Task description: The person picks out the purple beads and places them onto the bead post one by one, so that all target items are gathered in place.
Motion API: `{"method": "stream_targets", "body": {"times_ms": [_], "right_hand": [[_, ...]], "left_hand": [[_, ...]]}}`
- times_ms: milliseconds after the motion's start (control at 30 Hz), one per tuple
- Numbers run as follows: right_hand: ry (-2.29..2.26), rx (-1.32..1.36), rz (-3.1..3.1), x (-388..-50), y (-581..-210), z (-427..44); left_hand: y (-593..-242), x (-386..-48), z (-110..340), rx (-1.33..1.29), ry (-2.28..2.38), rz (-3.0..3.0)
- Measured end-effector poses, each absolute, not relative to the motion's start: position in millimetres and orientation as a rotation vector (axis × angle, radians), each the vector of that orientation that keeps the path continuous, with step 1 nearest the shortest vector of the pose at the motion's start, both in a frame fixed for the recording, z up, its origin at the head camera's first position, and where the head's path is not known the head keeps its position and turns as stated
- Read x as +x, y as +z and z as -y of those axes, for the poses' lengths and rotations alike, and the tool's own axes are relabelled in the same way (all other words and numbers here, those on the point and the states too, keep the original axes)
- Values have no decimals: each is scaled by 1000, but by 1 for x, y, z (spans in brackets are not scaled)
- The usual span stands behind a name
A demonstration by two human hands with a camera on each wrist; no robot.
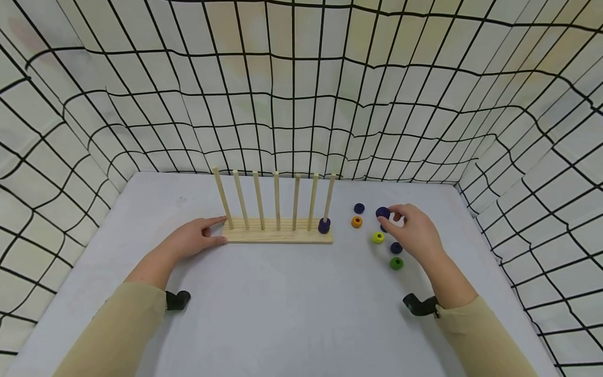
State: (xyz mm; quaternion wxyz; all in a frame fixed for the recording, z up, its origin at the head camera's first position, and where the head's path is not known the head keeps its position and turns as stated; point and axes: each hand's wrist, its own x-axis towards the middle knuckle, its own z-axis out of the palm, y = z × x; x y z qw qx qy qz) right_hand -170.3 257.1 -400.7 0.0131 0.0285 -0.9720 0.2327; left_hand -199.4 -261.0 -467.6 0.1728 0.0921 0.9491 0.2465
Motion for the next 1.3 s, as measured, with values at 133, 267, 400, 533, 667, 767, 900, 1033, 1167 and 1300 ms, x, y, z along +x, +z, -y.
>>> {"method": "stream_targets", "body": {"times_ms": [133, 267, 400, 533, 667, 767, 900, 1033, 1167, 1300], "right_hand": [[730, 102, 3024, -172, -397, -253], [739, 107, 3019, -175, -394, -249], [754, 112, 3011, -177, -391, -244], [757, 115, 3013, -179, -388, -238], [754, 120, 3010, -179, -384, -233], [756, 141, 2996, -179, -380, -229], [769, 152, 2976, -180, -376, -224], [773, 152, 2974, -180, -372, -220], [777, 158, 2972, -182, -370, -217], [780, 164, 2958, -183, -368, -213]], "left_hand": [[-468, -200, 261, 262, 694, -2693], [-468, -200, 261, 262, 691, -2696], [-467, -200, 261, 260, 689, -2702], [-468, -200, 262, 254, 688, -2701], [-468, -201, 262, 256, 683, -2699], [-469, -201, 262, 261, 678, -2701], [-469, -201, 262, 264, 676, -2704], [-469, -201, 262, 264, 680, -2701], [-470, -201, 262, 267, 688, -2696], [-469, -201, 262, 268, 695, -2698]]}}
